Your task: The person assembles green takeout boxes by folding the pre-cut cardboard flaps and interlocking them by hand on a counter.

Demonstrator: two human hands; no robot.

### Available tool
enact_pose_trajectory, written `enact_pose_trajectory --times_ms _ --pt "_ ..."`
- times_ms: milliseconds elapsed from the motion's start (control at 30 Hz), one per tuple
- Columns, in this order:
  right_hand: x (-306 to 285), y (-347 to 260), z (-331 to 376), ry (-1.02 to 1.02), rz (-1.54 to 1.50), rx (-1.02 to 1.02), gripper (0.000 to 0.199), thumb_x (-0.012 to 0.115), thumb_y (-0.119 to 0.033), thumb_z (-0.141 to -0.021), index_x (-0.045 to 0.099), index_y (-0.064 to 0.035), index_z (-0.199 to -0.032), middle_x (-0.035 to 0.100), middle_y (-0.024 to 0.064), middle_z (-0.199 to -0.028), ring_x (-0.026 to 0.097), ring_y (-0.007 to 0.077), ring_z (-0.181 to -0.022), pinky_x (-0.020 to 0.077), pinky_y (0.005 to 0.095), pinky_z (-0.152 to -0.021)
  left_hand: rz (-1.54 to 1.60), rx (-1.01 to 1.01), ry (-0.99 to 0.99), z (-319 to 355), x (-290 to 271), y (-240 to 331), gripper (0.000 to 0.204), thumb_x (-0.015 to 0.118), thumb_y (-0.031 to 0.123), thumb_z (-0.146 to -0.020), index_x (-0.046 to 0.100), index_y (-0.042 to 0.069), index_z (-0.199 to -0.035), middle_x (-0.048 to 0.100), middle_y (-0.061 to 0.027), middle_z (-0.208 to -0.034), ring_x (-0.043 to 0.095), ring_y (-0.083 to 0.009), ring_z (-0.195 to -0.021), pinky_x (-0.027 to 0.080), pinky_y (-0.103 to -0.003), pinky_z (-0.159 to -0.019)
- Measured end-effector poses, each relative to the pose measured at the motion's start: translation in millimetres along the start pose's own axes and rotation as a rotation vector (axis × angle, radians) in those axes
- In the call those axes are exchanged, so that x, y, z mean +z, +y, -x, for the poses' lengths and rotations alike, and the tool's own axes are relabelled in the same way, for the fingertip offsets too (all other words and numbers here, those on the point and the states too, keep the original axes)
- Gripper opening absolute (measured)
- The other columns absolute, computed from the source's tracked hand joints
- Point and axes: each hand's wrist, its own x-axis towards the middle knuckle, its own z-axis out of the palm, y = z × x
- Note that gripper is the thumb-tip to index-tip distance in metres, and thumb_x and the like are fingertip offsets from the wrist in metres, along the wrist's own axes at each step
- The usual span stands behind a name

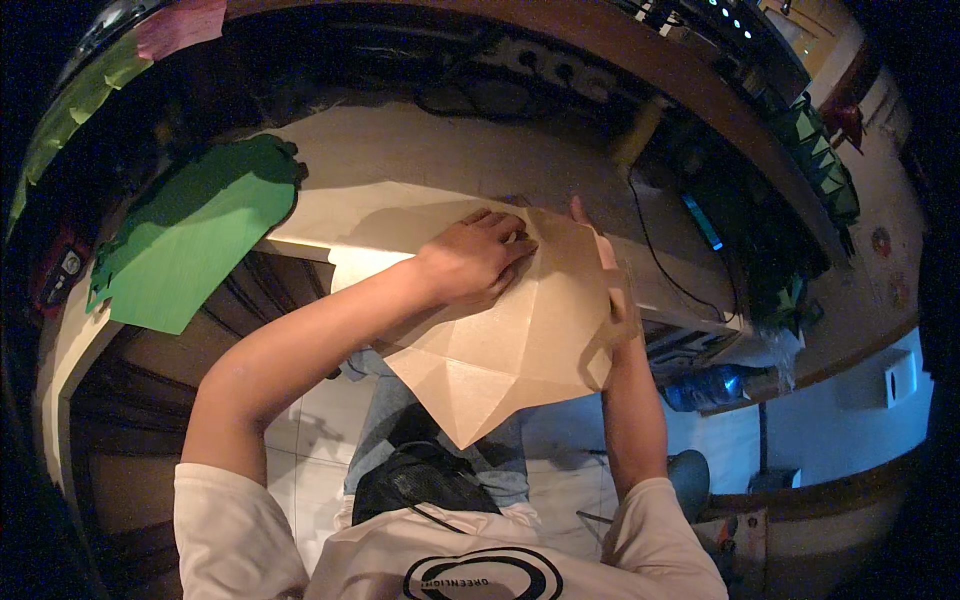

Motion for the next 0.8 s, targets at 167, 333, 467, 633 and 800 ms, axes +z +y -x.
enact_pose_trajectory --times_ms 167,333,467,633,800 --pt "-37 3 15 -0.198 -0.493 -0.058 0.074 0.043 -0.062 -0.101 0.056 -0.0011 -0.139 0.067 0.0140 -0.127 0.065 0.0260 -0.114 0.0501 0.0389 -0.101 0.172 -0.100 0.035 -4 2 -10 0.055 0.060 0.022 -0.089 0.051 0.002 -0.139 0.053 -0.0247 -0.135 0.050 -0.0425 -0.128 0.040 -0.047 -0.112" --pt "-70 -2 28 -0.123 0.229 -0.151 0.048 0.071 -0.021 -0.086 0.064 -0.0031 -0.130 0.071 0.0116 -0.117 0.068 0.0208 -0.105 0.0542 0.0336 -0.092 0.419 -0.107 0.095 -7 -11 -40 0.072 0.070 0.021 -0.084 0.041 0.001 -0.147 0.046 -0.0266 -0.145 0.042 -0.0434 -0.137 0.036 -0.047 -0.116" --pt "-79 13 10 -0.184 0.390 -0.231 0.029 0.076 -0.011 -0.082 0.068 -0.0014 -0.108 0.066 0.0032 -0.096 0.061 0.0129 -0.089 0.0509 0.0272 -0.078 0.238 -0.375 0.127 8 -26 -69 0.069 0.073 0.017 -0.083 0.045 0.002 -0.144 0.054 -0.0241 -0.137 0.052 -0.0419 -0.125 0.041 -0.045 -0.111" --pt "-60 12 -3 -0.220 0.518 -0.271 0.019 0.075 -0.013 -0.085 0.066 -0.0037 -0.099 0.062 -0.0014 -0.084 0.054 0.0085 -0.077 0.0460 0.0269 -0.068 0.444 -0.524 0.041 17 -43 -82 0.052 0.076 0.012 -0.084 0.058 0.006 -0.132 0.064 -0.0143 -0.113 0.061 -0.0246 -0.102 0.050 -0.036 -0.091" --pt "-46 12 11 -0.155 0.567 -0.429 0.018 0.073 -0.013 -0.086 0.066 -0.0038 -0.099 0.061 -0.0002 -0.082 0.052 0.0091 -0.073 0.0448 0.0265 -0.066 0.513 -0.503 -0.060 27 -60 -92 0.033 0.074 0.006 -0.085 0.061 0.002 -0.114 0.064 -0.0113 -0.099 0.060 -0.0247 -0.096 0.049 -0.036 -0.088"
